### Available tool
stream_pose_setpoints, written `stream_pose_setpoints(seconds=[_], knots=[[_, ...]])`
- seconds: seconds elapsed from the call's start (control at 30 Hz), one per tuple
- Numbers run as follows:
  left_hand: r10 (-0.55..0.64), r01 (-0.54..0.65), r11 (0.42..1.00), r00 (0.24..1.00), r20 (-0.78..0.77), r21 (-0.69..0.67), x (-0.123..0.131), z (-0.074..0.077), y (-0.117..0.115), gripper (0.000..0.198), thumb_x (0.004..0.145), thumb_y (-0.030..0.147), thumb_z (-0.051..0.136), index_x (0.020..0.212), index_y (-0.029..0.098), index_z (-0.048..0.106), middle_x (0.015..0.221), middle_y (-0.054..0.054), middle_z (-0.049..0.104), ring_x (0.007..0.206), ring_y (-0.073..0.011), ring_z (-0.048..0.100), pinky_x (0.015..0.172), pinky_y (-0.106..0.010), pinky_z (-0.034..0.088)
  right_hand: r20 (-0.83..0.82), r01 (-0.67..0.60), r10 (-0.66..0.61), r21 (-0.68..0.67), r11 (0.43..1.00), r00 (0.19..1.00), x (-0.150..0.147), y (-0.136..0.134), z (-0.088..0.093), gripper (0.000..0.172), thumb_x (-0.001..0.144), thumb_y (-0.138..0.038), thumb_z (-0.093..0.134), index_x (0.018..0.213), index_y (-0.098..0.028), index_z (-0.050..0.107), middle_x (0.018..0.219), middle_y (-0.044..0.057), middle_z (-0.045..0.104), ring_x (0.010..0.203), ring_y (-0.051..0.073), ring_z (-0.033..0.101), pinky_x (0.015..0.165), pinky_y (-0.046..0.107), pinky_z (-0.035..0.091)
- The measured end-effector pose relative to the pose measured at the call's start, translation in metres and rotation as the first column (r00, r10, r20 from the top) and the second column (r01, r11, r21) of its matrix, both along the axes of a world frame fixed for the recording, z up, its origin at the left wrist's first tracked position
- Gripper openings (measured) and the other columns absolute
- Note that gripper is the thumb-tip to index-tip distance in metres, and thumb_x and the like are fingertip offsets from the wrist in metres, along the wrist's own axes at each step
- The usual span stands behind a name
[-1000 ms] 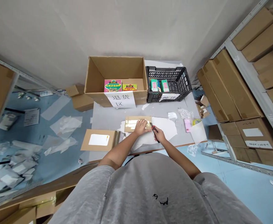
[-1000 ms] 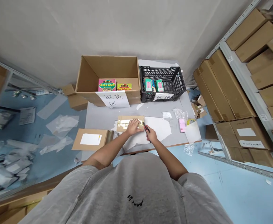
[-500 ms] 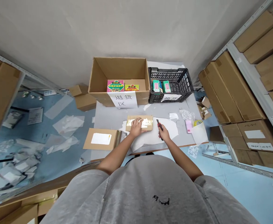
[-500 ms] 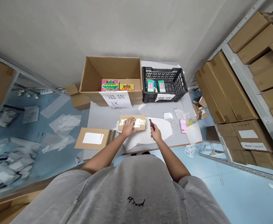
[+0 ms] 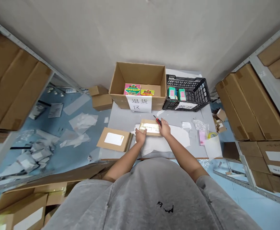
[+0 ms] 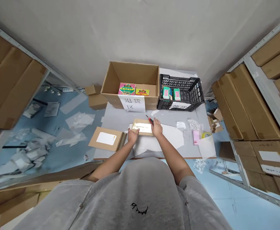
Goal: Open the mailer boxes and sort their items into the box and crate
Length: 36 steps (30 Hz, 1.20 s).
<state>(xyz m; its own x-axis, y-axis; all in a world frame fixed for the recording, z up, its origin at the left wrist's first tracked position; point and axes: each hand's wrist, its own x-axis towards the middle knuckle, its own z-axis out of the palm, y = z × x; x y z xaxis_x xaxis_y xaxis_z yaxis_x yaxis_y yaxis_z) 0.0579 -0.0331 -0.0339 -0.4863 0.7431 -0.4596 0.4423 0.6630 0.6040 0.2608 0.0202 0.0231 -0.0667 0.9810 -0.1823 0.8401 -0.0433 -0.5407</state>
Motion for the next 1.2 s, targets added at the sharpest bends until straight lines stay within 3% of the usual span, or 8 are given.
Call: stream_pose_setpoints(seconds=[0.13,0.27,0.43,0.57,0.7,0.87,1.03,1.2], knots=[[0.042,-0.048,0.993,0.997,0.059,0.109,0.002,-0.002,0.010,0.087,0.096,0.041,0.077,0.165,0.014,0.032,0.160,-0.027,0.053,0.147,-0.0403,0.058,0.118,-0.052,0.052,0.117,0.079,-0.063,-0.138,0.987,0.991,0.006,0.009,0.005,0.026,0.101,-0.030,0.069,0.126,-0.022,0.066,0.125,0.014,0.076,0.122,0.030,0.070,0.099,0.036,0.054],[-0.053,0.050,0.978,0.999,0.007,0.204,0.002,0.000,0.033,0.102,0.090,0.039,0.083,0.169,0.013,0.025,0.169,-0.030,0.038,0.160,-0.0398,0.042,0.129,-0.050,0.041,0.115,0.171,-0.146,-0.258,0.951,0.983,0.006,-0.013,-0.004,0.027,0.096,-0.037,0.076,0.119,-0.025,0.066,0.105,0.009,0.080,0.099,0.027,0.077,0.081,0.031,0.056],[-0.266,0.277,0.941,0.961,-0.079,0.197,-0.002,0.000,0.053,0.116,0.090,0.043,0.080,0.175,0.008,0.009,0.180,-0.032,0.016,0.171,-0.0422,0.017,0.134,-0.050,0.031,-0.200,0.236,-0.307,-0.312,0.920,0.931,-0.001,-0.044,-0.017,0.021,0.100,-0.039,0.068,0.116,-0.027,0.060,0.090,0.000,0.077,0.074,0.019,0.077,0.065,0.025,0.058],[-0.334,0.349,0.930,0.934,-0.127,0.119,-0.006,0.001,0.057,0.113,0.093,0.042,0.072,0.176,0.004,0.006,0.181,-0.033,0.014,0.170,-0.0431,0.022,0.133,-0.050,0.035,-0.509,0.210,-0.387,-0.372,0.904,0.769,-0.026,-0.025,-0.017,0.014,0.105,-0.038,0.058,0.112,-0.026,0.055,0.074,-0.005,0.068,0.058,0.015,0.071,0.056,0.023,0.059],[-0.324,0.329,0.944,0.932,-0.163,0.001,0.000,0.008,0.063,0.121,0.084,0.040,0.081,0.176,0.002,0.012,0.180,-0.037,0.012,0.164,-0.0492,0.034,0.127,-0.053,0.043,-0.596,0.151,-0.441,-0.471,0.869,0.671,-0.055,0.006,-0.017,0.014,0.107,-0.038,0.058,0.107,-0.026,0.053,0.065,-0.009,0.063,0.057,0.014,0.072,0.057,0.023,0.062],[-0.379,0.392,0.920,0.905,-0.195,0.030,0.007,0.012,0.062,0.116,0.080,0.038,0.084,0.171,-0.006,0.027,0.176,-0.042,0.018,0.164,-0.0563,0.026,0.131,-0.062,0.034,-0.469,0.152,-0.407,-0.491,0.858,0.784,-0.068,0.017,-0.017,0.006,0.110,-0.029,0.056,0.109,-0.024,0.058,0.064,-0.007,0.065,0.053,0.014,0.070,0.056,0.022,0.059],[-0.445,0.482,0.862,0.867,-0.225,0.154,-0.003,0.003,0.041,0.084,0.099,0.033,0.061,0.170,-0.003,0.034,0.178,-0.035,0.025,0.170,-0.0436,0.023,0.136,-0.057,0.026,-0.339,0.172,-0.347,-0.452,0.876,0.875,-0.064,0.001,-0.012,0.013,0.113,-0.034,0.055,0.115,-0.024,0.063,0.060,-0.006,0.066,0.053,0.015,0.071,0.055,0.020,0.056],[-0.427,0.468,0.867,0.874,-0.231,0.171,-0.009,0.000,0.035,0.073,0.105,0.031,0.053,0.168,-0.003,0.038,0.178,-0.032,0.029,0.170,-0.0372,0.024,0.138,-0.051,0.024,-0.381,0.127,-0.368,-0.528,0.840,0.848,-0.079,-0.020,-0.012,0.022,0.113,-0.040,0.057,0.123,-0.022,0.064,0.055,-0.005,0.064,0.048,0.019,0.070,0.050,0.024,0.055]])
